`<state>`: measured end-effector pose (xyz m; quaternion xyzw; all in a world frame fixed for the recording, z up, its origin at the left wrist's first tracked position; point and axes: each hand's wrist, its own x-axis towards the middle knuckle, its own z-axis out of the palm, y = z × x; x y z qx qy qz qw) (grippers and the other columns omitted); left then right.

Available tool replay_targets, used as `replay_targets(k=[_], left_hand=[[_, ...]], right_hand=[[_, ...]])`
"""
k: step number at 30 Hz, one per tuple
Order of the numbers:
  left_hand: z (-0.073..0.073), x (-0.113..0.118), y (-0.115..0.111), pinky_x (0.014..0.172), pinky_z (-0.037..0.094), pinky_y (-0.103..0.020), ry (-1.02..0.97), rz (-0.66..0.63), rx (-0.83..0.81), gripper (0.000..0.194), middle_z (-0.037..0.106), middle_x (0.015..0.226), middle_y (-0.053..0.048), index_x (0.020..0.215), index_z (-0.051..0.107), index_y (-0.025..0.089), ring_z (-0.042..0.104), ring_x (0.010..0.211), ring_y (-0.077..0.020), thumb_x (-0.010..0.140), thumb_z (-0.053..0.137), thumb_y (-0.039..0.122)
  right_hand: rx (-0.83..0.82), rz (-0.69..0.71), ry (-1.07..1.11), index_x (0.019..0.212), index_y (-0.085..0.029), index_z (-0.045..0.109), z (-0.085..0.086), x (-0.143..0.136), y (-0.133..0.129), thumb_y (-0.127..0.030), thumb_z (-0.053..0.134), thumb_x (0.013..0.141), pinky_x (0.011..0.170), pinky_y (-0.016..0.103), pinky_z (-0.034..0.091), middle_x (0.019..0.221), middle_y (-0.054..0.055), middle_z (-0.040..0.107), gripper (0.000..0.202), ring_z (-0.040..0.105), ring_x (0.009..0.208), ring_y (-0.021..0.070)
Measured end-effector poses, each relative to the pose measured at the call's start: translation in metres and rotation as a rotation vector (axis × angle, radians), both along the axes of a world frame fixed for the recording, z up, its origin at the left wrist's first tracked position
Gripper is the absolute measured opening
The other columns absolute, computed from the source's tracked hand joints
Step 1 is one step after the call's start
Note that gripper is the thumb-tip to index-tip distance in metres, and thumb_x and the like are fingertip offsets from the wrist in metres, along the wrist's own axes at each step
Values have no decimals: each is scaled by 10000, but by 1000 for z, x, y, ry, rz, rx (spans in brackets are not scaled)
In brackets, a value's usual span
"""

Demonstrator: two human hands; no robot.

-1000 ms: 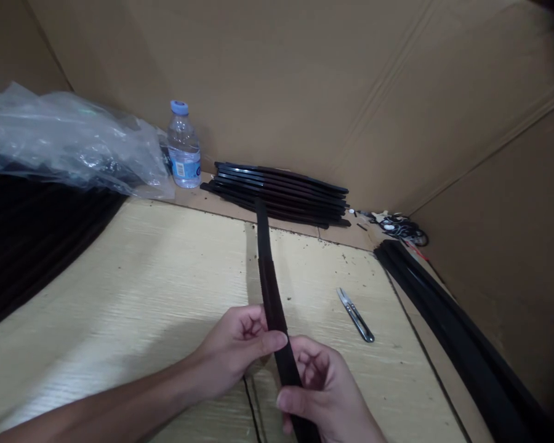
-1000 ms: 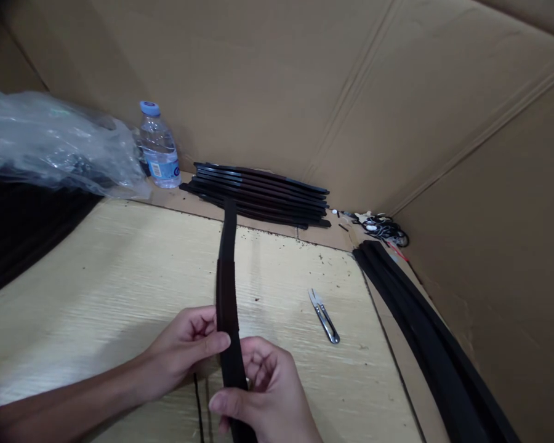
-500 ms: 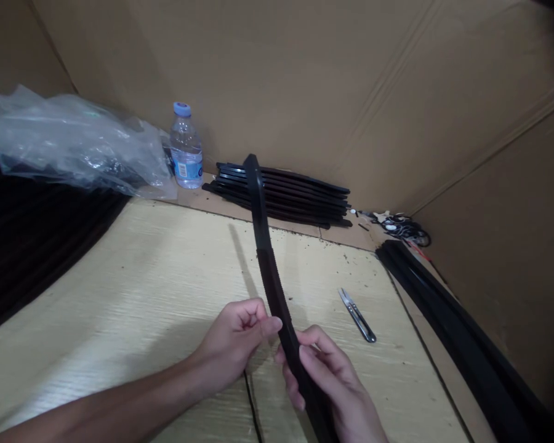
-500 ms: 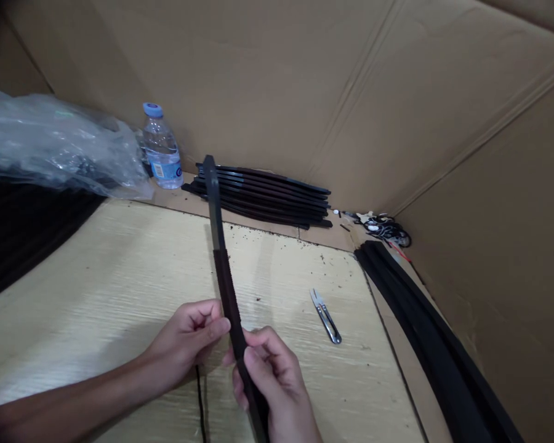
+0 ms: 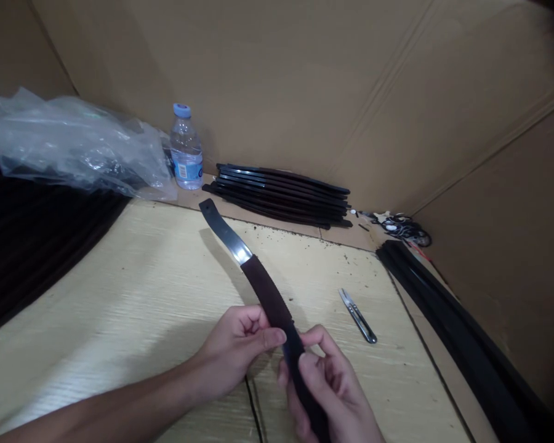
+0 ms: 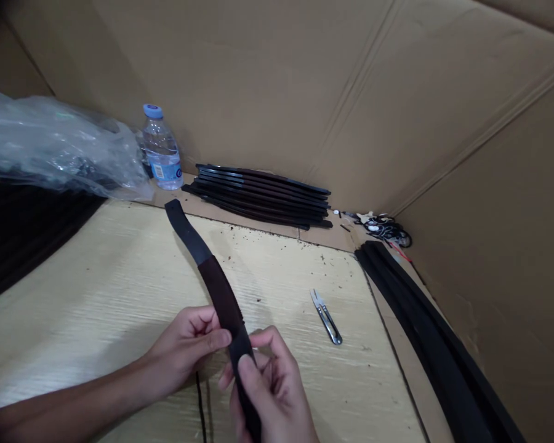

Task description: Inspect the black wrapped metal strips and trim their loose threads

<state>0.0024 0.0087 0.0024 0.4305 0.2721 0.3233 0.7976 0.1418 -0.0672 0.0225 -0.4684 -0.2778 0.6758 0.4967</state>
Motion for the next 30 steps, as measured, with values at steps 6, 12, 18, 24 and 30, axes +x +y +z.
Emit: replay_targets(k=[6,12,18,24,30], left_hand=[[-3,-4,5,528,334,-220,18,1,77,337,522,582,19,633,458,152,501,556,-112,750,678,380],[0,-5,4,478,204,-208,123,-9,104,396,354,559,60,600,396,161,290,517,-68,768,646,419],[8,-4,1,476,259,-201,82,-86,53,341,466,535,41,635,405,169,411,495,-78,817,602,379],[8,-3,2,467,300,-188,57,11,31,311,572,548,10,632,420,166,499,491,-87,853,566,329],[1,0,3,564,405,-240,-16,5,46,246,591,644,-4,698,480,152,560,579,-130,789,645,311]], right_hand=[[62,-92,-69,939,-193,627,4,-2,2,-395,704,753,463,178,370,700,5,626,285,483,508,78],[109,-10,-85,844,-165,672,-6,0,4,-307,788,663,626,218,440,710,11,630,258,567,667,127],[55,79,-32,888,-233,420,-7,2,1,-356,708,753,346,165,384,695,-43,602,341,478,365,58],[-38,-22,-67,983,-224,488,8,2,0,-425,654,792,476,197,403,789,26,650,323,515,541,95],[-9,-73,-5,1026,-232,610,1,2,2,-364,729,728,549,234,435,852,45,646,348,529,626,128]])
